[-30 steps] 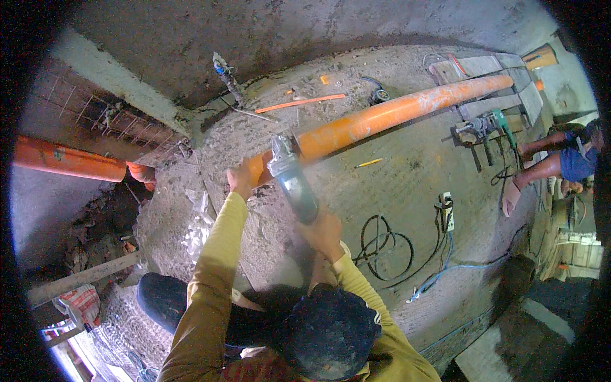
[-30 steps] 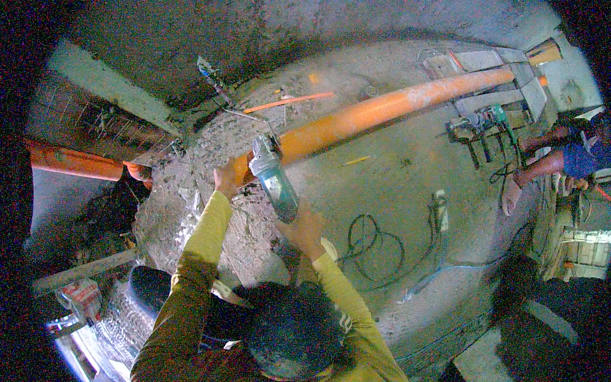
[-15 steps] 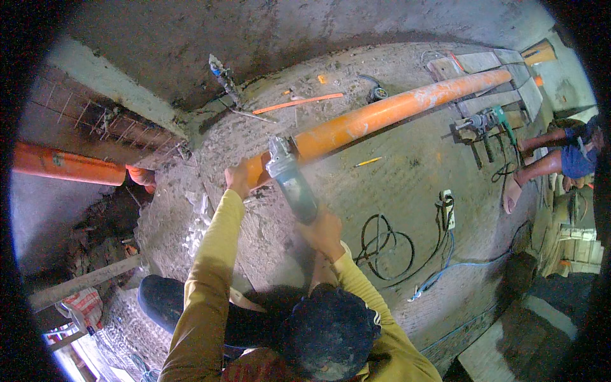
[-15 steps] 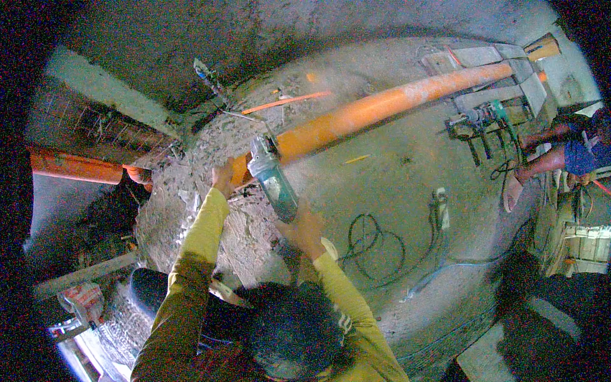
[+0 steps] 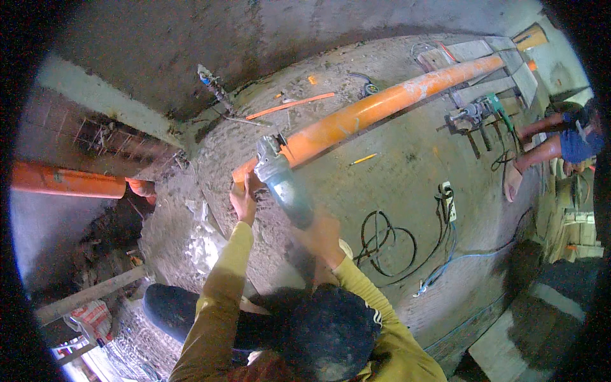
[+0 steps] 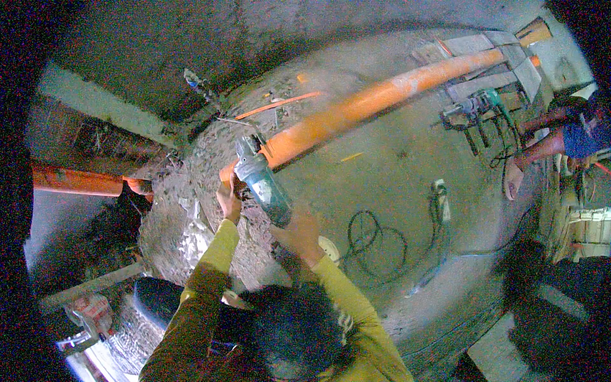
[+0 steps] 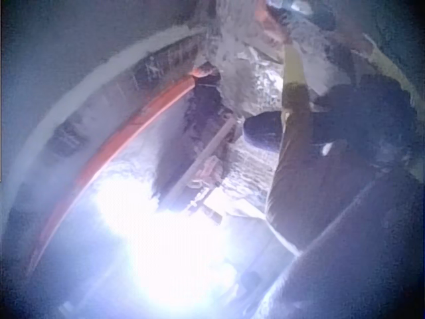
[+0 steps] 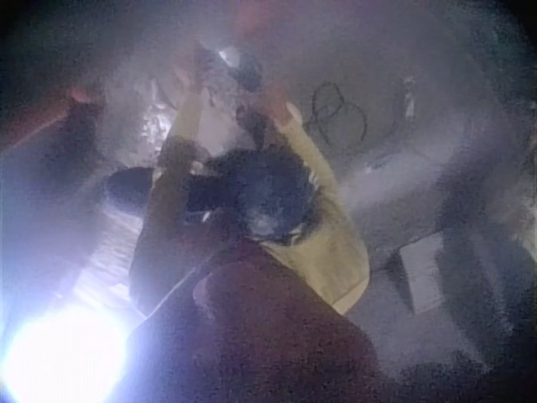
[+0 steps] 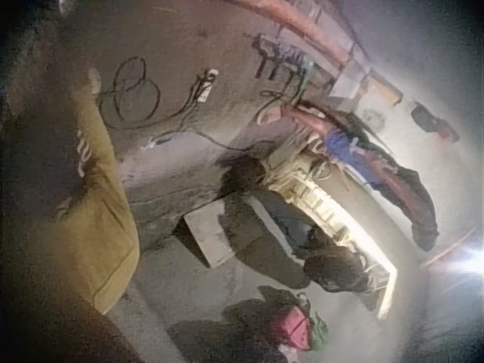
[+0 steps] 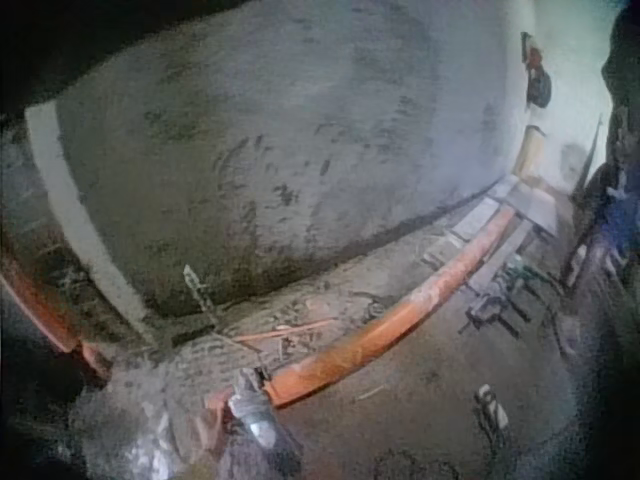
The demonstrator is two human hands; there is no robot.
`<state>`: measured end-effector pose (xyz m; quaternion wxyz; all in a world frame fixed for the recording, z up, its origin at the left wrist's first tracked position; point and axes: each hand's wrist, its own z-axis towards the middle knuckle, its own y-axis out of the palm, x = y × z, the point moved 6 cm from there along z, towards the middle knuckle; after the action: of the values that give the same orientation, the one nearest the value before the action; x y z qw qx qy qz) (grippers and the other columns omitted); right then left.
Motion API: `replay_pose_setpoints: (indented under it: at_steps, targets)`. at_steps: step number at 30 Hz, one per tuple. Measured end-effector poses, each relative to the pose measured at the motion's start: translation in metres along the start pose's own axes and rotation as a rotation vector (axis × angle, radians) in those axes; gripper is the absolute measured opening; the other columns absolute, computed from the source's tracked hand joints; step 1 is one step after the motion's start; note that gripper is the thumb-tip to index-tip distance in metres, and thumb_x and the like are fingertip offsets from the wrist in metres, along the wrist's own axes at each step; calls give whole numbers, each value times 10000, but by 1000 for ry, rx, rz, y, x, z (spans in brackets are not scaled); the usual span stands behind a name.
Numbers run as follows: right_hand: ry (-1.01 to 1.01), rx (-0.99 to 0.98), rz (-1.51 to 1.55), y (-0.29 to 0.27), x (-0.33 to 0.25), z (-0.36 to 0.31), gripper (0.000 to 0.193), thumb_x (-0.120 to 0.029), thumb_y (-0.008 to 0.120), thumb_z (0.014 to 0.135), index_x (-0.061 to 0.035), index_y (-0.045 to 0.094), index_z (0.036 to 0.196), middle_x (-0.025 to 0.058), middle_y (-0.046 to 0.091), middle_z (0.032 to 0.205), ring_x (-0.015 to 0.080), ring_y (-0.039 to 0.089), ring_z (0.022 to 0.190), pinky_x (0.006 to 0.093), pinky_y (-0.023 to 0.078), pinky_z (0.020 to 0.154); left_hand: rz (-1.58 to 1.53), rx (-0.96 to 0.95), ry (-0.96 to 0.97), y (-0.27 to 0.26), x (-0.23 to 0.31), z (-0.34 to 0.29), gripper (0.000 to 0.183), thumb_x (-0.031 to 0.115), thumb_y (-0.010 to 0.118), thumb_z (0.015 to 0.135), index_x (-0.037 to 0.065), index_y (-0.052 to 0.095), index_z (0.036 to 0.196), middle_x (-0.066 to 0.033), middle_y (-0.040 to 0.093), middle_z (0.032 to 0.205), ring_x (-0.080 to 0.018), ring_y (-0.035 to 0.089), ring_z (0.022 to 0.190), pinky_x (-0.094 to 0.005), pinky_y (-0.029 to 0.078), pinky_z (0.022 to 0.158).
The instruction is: The person measures and marks an orange PVC pipe, then uses an angle grinder to cut it. After cutting, they deburr the edge and fit the new piece into an existing pipe assembly.
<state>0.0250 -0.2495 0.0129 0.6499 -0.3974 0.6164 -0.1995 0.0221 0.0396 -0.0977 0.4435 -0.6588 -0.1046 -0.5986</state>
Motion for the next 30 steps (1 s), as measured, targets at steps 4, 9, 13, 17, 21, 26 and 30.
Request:
replay_pose_setpoints:
  at_steps: [4, 9, 13, 17, 21, 26, 30]
  targets:
    - [-27, 47, 72, -28, -10, -6, 778, -396, 818, 688, -30, 572, 1329, 223, 715, 988, 432, 693, 907, 510, 551, 803, -608, -159, -299, 28, 20, 2, 416, 390, 630, 1011, -4, 729, 1104, -52, 751, 1000, -164, 694, 873, -326, 531, 766]
    - [199, -170, 249, -40, -4, -14, 787, -447, 845, 669, -50, 592, 1299, 261, 682, 1140, 464, 661, 1031, 535, 516, 933, -536, -383, -553, 46, 15, 21, 460, 477, 640, 968, 89, 697, 1209, -141, 708, 1200, -231, 722, 939, -387, 598, 733]
    - [226, -64, 268, -55, 5, -24, 744, -400, 849, 678, -23, 595, 1267, 222, 710, 1046, 410, 692, 924, 492, 544, 842, -123, -559, -68, 12, -36, 62, 558, 495, 678, 917, 76, 640, 1284, -145, 696, 1249, -306, 704, 1032, -432, 570, 854]
    - [117, 154, 139, -88, 41, -35, 581, -250, 861, 689, -11, 621, 1161, 136, 741, 900, 272, 720, 759, 389, 565, 713, 500, -669, 426, 29, 16, 69, 509, 477, 703, 875, 77, 664, 1187, -183, 719, 1158, -356, 712, 952, -459, 558, 826]
    - [276, 112, 161, -113, 49, -44, 716, -323, 880, 648, 6, 594, 1217, 173, 719, 957, 354, 698, 833, 444, 554, 758, 544, -944, 269, 34, 27, 67, 504, 494, 720, 818, 111, 714, 1145, -153, 741, 1128, -322, 722, 989, -450, 554, 867]
    - [236, 227, 49, -116, 65, -55, 779, -355, 880, 623, 7, 601, 1254, 228, 709, 1037, 427, 695, 913, 466, 554, 817, 461, -1059, 188, 28, 19, 77, 506, 501, 739, 768, 134, 750, 1116, -124, 758, 1111, -292, 730, 1010, -445, 549, 897]
    - [242, 207, 113, -118, 71, -56, 772, -336, 877, 619, 8, 603, 1254, 240, 707, 1061, 432, 692, 939, 465, 550, 836, 412, -1062, 110, 36, 30, 74, 503, 484, 750, 760, 135, 749, 1123, -106, 763, 1107, -280, 729, 1004, -442, 547, 904]
